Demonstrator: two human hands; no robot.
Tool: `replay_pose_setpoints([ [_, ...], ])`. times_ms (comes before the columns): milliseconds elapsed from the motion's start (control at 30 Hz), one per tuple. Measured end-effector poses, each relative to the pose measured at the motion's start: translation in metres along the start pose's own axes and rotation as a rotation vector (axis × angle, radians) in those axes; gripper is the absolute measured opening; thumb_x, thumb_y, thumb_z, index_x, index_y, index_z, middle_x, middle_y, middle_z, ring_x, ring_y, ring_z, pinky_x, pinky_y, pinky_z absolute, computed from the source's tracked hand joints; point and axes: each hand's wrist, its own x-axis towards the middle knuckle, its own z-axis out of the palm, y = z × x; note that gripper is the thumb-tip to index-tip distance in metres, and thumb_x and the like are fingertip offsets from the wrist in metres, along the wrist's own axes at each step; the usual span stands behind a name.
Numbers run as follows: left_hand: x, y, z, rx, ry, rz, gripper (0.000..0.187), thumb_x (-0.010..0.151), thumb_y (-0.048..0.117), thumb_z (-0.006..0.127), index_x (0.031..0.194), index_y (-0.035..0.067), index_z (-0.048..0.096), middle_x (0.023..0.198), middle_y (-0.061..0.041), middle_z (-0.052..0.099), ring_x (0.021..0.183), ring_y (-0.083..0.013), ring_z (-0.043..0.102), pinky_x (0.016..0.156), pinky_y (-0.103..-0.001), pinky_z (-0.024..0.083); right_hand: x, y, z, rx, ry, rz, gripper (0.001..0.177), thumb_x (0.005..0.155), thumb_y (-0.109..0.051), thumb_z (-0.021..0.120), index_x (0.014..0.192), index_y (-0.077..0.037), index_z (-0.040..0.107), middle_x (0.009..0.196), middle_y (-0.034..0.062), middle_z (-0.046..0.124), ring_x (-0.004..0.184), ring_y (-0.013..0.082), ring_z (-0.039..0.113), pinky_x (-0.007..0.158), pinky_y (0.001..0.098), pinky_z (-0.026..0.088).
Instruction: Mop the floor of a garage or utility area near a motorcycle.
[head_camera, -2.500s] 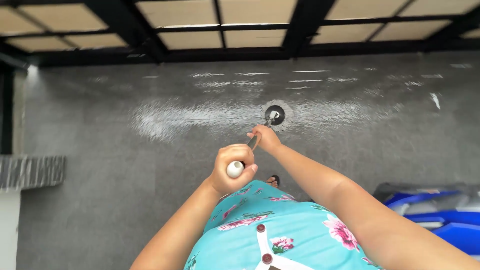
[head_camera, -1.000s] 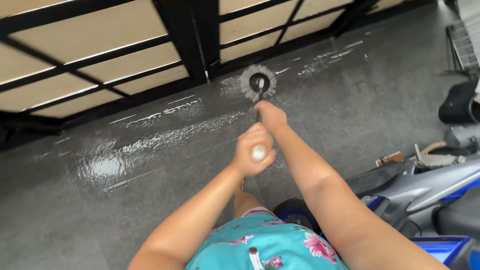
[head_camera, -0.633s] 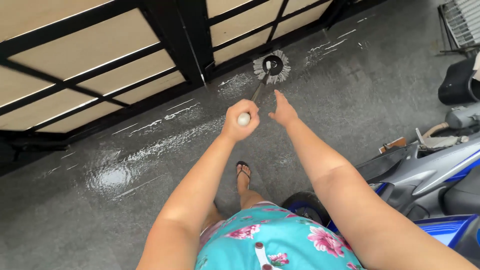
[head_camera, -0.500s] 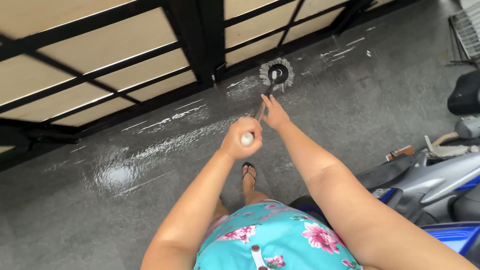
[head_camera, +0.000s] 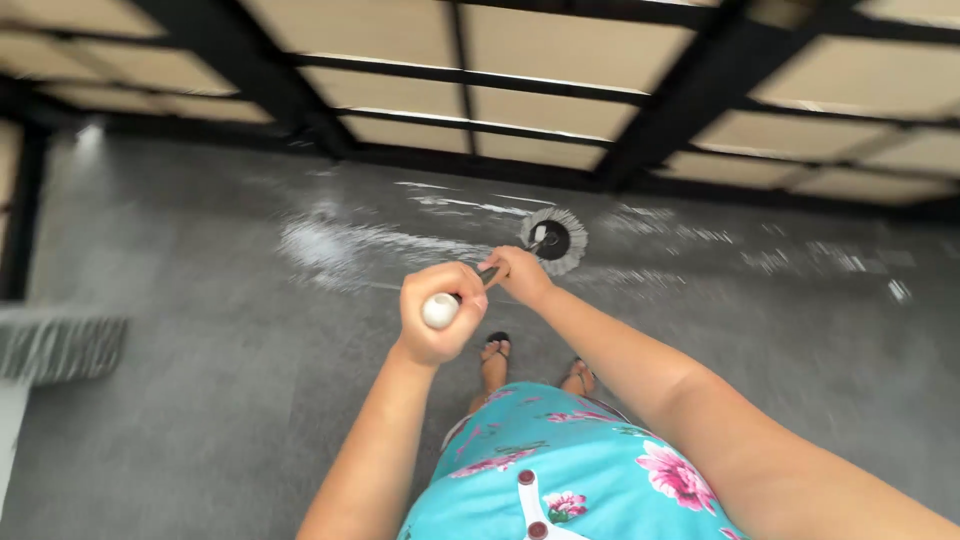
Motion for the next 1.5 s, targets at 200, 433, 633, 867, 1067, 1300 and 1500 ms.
replay_pose_setpoints([
  [200,-0.050,0.039,-0.064,0.405,0.304,0.200,0.016,0.076,-0.003,0.066,0.072,0.006,0.054,0.072,-0.006,0.062,0.067,-0.0216,0.062,0.087,-0.041,0.053,0.077,-0.053,0.139,-0.006,-0.340,-0.033,0.016,0.089,-0.019,0.082,0.088,-0.009,0.070,0.093,0.0091,0.072,0.092,0.0298,0.070,0.081,0.0386,0.056],
  [433,-0.065,-0.019,-0.098,0.491,0.366,0.156,0.021,0.074,0.001,0.073,0.074,0.007,0.052,0.073,-0.009,0.055,0.074,-0.0313,0.058,0.081,-0.039,0.054,0.136,-0.085,0.207,-0.317,-0.346,-0.228,0.016,0.080,-0.031,0.077,0.091,-0.020,0.073,0.128,0.0011,0.067,0.122,0.0305,0.057,0.087,0.0415,0.054],
  [633,-0.042,-0.030,-0.108,0.547,0.344,0.280,0.020,0.072,0.002,0.072,0.071,0.008,0.054,0.073,-0.007,0.059,0.073,-0.0284,0.060,0.084,-0.042,0.055,0.148,-0.093,0.189,-0.345,-0.352,-0.079,0.007,0.090,-0.028,0.065,0.091,-0.026,0.072,0.147,-0.0016,0.058,0.131,0.0257,0.054,0.091,0.0392,0.054],
  [867,0.022,-0.003,-0.079,0.334,0.178,0.290,0.015,0.074,-0.001,0.070,0.073,0.006,0.056,0.073,-0.006,0.062,0.073,-0.0241,0.062,0.085,-0.041,0.056,0.130,-0.054,0.102,-0.271,-0.205,0.023,0.013,0.088,-0.025,0.065,0.099,-0.023,0.072,0.115,0.0013,0.071,0.103,0.0279,0.068,0.082,0.0406,0.055],
  [1067,0.080,-0.015,0.023,0.120,-0.002,0.200,0.016,0.074,-0.006,0.066,0.072,0.005,0.054,0.070,-0.005,0.059,0.068,-0.0195,0.058,0.081,-0.039,0.056,0.073,-0.004,-0.035,-0.323,-0.030,0.085,0.026,0.077,-0.030,0.078,0.099,-0.018,0.072,0.099,0.0022,0.073,0.088,0.0287,0.071,0.073,0.0409,0.056],
  [1300,0.124,-0.031,0.234,-0.031,-0.283,0.194,0.015,0.073,-0.005,0.069,0.073,0.005,0.058,0.071,-0.006,0.060,0.070,-0.0223,0.061,0.081,-0.040,0.057,-0.060,0.075,-0.230,-0.377,0.120,0.191,0.022,0.077,-0.031,0.077,0.093,-0.018,0.071,0.093,0.0012,0.071,0.083,0.0293,0.070,0.068,0.0427,0.055],
  [1500,0.132,-0.071,0.437,-0.134,-0.492,0.223,0.018,0.071,-0.003,0.072,0.071,0.006,0.057,0.069,-0.006,0.058,0.071,-0.0257,0.063,0.078,-0.037,0.057,-0.185,0.160,-0.383,-0.451,0.287,0.323,0.007,0.085,-0.023,0.068,0.090,-0.020,0.071,0.093,-0.0002,0.070,0.082,0.0282,0.069,0.067,0.0426,0.054],
])
